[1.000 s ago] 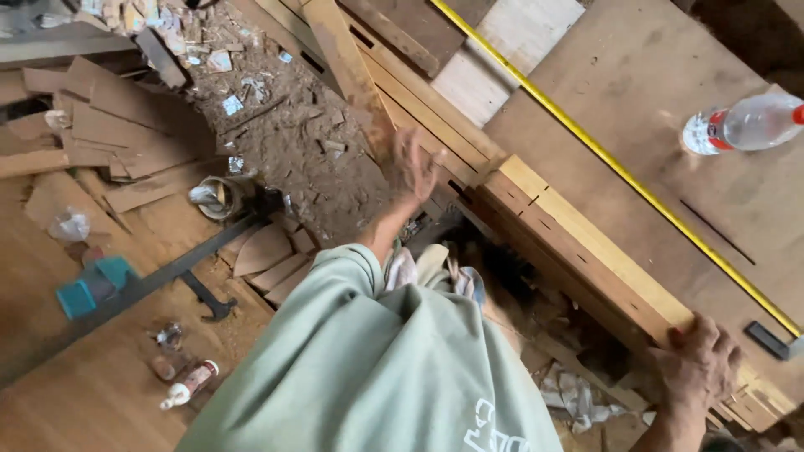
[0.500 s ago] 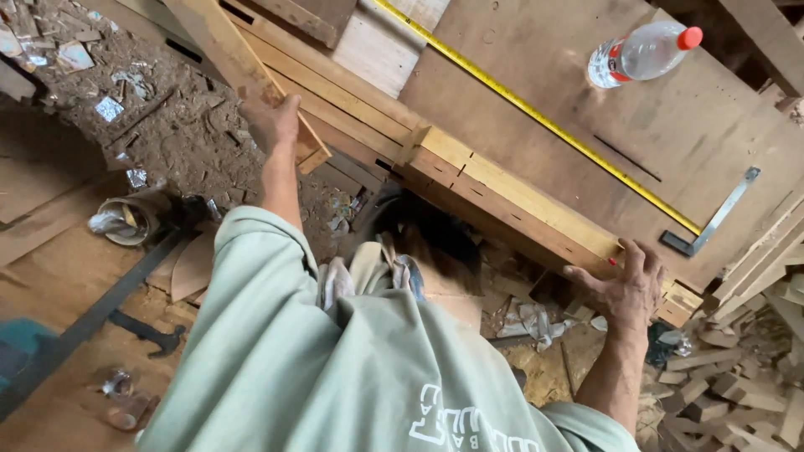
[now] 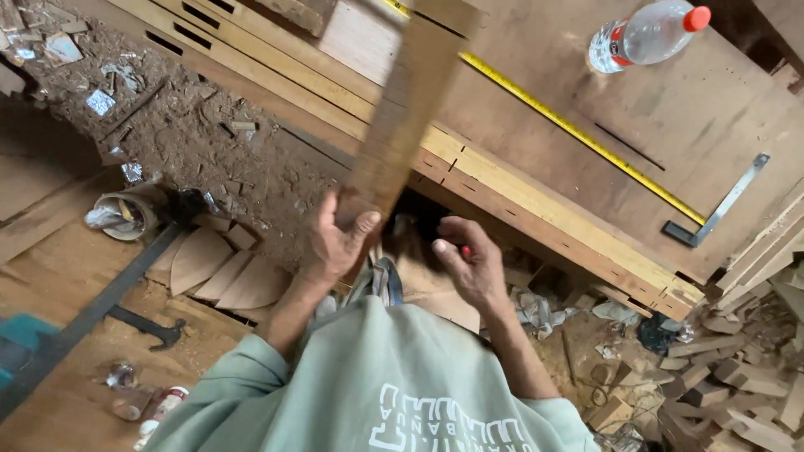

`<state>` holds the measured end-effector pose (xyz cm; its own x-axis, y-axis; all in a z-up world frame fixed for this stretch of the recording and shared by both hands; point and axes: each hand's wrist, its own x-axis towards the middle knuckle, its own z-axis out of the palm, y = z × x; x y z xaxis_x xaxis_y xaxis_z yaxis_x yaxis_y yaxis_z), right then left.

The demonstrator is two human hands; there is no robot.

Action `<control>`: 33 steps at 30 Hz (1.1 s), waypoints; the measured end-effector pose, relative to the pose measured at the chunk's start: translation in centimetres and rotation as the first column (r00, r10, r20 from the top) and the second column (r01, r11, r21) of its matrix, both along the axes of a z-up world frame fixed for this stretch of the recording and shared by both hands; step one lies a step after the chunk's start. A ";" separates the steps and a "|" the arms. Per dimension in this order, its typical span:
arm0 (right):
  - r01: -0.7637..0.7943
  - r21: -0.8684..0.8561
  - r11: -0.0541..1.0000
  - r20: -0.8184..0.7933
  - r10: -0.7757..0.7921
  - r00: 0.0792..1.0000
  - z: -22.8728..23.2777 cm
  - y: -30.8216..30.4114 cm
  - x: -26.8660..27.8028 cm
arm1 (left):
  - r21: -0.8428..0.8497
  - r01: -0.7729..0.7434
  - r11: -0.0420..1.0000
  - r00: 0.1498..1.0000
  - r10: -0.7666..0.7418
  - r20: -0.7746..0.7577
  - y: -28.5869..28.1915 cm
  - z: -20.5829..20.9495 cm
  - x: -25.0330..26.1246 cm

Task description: Measuring and marking wooden boards using a tape measure, pencil, and a square in a workshop.

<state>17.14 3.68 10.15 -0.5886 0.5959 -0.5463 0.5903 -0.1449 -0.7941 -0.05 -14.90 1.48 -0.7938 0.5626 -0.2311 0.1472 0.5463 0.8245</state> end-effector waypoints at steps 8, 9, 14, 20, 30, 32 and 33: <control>0.325 -0.275 0.905 -0.194 -0.384 0.903 -0.9 -2.2 -0.4 | 0.003 0.195 0.981 0.977 -0.195 0.089 6.0 5.7 6.0; 0.350 -0.296 0.889 -0.167 -0.409 0.897 -0.6 -1.8 -0.3 | -0.004 0.172 0.985 0.979 -0.171 0.115 6.3 5.5 6.7; 0.358 -0.340 0.870 -0.192 -0.436 0.879 -1.1 -1.2 -1.9 | -0.060 0.166 0.984 0.963 -0.148 0.226 6.8 5.8 6.6; 0.211 -0.145 0.967 0.020 -0.211 0.977 -3.3 0.1 2.1 | -0.175 0.292 0.940 0.903 -0.211 0.375 7.1 4.2 5.8; -0.012 0.452 0.892 0.124 -0.049 0.991 -1.4 7.6 0.9 | -0.110 0.285 0.952 0.885 -0.217 0.412 10.2 2.7 5.4; -0.007 0.431 0.902 0.092 -0.036 0.995 -1.7 7.5 0.1 | -0.118 0.267 0.956 0.897 -0.203 0.392 10.6 3.6 5.4; 0.000 0.411 0.912 0.058 -0.026 0.998 -1.8 7.5 -0.3 | -0.123 0.252 0.960 0.909 -0.191 0.369 10.8 4.1 5.4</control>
